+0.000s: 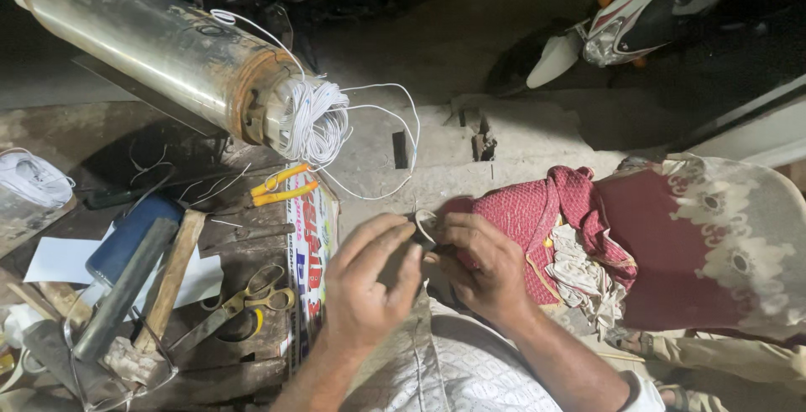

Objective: The person twists two copper wire ends together, uses pliers to tighten the connection, retrieves a roll of electrical tape from a drawer, cuts a piece with scissors, and wraps the tape around the joined wires to insulate the connection.

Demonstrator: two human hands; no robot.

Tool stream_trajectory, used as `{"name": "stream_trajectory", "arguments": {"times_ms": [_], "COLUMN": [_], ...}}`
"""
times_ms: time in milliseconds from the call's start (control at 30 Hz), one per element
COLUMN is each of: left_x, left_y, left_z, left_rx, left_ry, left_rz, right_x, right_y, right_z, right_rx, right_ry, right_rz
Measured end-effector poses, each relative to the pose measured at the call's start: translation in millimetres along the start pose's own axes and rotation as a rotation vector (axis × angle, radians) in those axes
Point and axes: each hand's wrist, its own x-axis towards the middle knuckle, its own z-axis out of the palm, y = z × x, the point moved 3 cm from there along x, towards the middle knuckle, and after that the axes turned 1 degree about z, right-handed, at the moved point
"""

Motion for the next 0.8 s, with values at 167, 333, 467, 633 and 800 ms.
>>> {"name": "stream_trajectory", "arguments": {"times_ms": [167,333,467,633,800], "left_x": [6.2,7.9,8.6,3.4,-11.2], "left_y": [19.5,24.4,24.0,5.7,-39.2], "left_z": [0.2,3.6,7.6,11.7,11.8], "left_rx": [0.220,0.364,0.480,0.275,-0.528], "left_ry": [0.021,0.038,0.053,-0.024,-0.228], "left_rz": [0.090,0.175,0.216,0.027,-0.735], "right_x": [5.9,11.1,9.7,2.6,-12.8], "right_y": [-17.4,-27.7,-26.0,-10.5,23.5], "right_z": [-2.5,-3.8,-3.8,-1.7,-1.2], "right_rx": [-0.075,-0.119,-0.125,-0.021,0.350], "right_ry": [0.040,0.044,0.016,-0.029,-0.196], "right_rz": [-0.053,-0.129,-0.138,-0.080,0.456]}}
